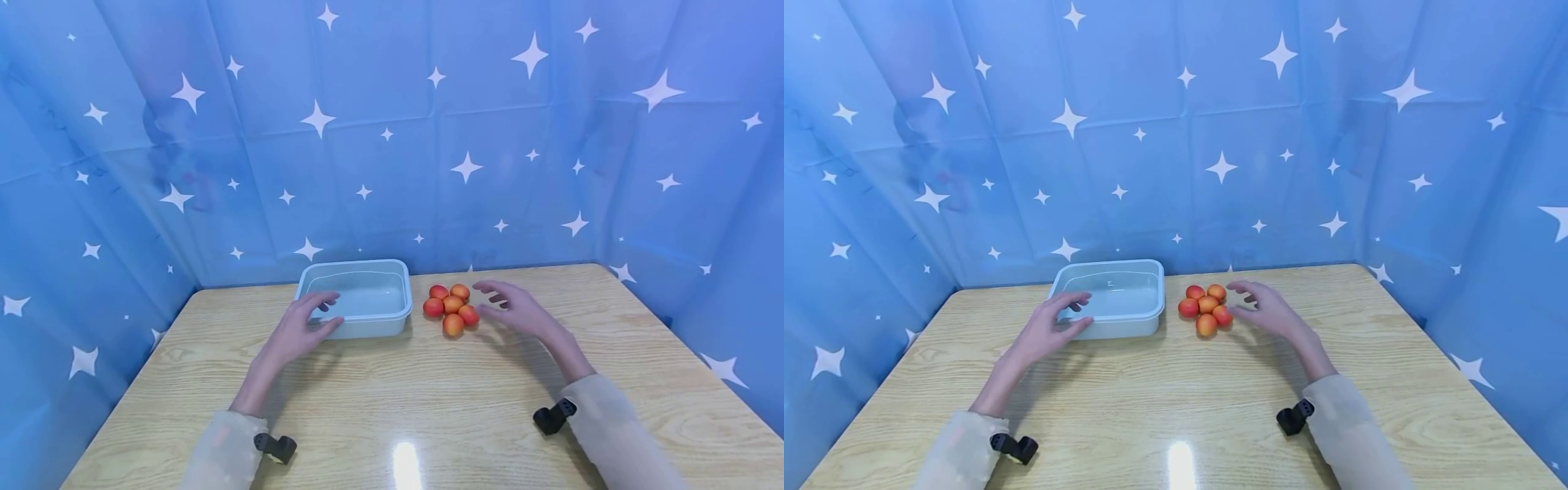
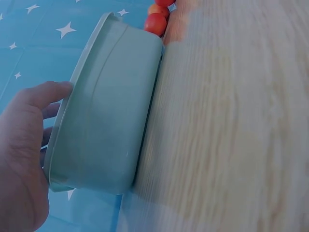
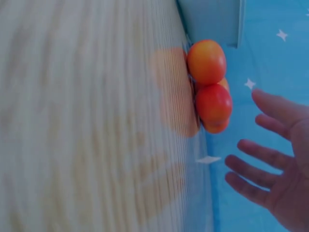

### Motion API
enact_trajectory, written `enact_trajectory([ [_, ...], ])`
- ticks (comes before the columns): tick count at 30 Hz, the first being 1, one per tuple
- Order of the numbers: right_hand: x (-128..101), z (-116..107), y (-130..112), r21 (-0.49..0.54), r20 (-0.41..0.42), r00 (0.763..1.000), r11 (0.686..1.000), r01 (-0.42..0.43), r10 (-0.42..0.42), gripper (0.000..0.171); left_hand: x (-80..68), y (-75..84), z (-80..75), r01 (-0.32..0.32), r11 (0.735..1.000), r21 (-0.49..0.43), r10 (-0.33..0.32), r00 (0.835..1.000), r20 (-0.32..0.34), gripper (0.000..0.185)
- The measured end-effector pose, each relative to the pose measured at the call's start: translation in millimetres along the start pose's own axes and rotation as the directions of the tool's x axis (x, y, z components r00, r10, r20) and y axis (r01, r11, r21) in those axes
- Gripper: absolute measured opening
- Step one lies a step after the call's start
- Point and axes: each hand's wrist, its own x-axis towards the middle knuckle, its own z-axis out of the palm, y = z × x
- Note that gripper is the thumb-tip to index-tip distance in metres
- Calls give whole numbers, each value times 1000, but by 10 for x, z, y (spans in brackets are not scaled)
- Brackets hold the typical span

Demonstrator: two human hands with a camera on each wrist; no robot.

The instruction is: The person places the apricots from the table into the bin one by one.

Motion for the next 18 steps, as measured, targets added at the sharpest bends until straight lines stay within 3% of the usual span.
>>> enact_trajectory([
  [6, 17, 45, -22, 33, 24, 1000, 999, 3, -4, 50, 23, -31, 45, -74, 997, -27, 72, 995, -73, 40],
  [18, 33, 78, -36, 43, 106, 994, 999, -1, -3, 42, 33, -74, 96, -115, 992, -48, 106, 983, -150, 25],
])
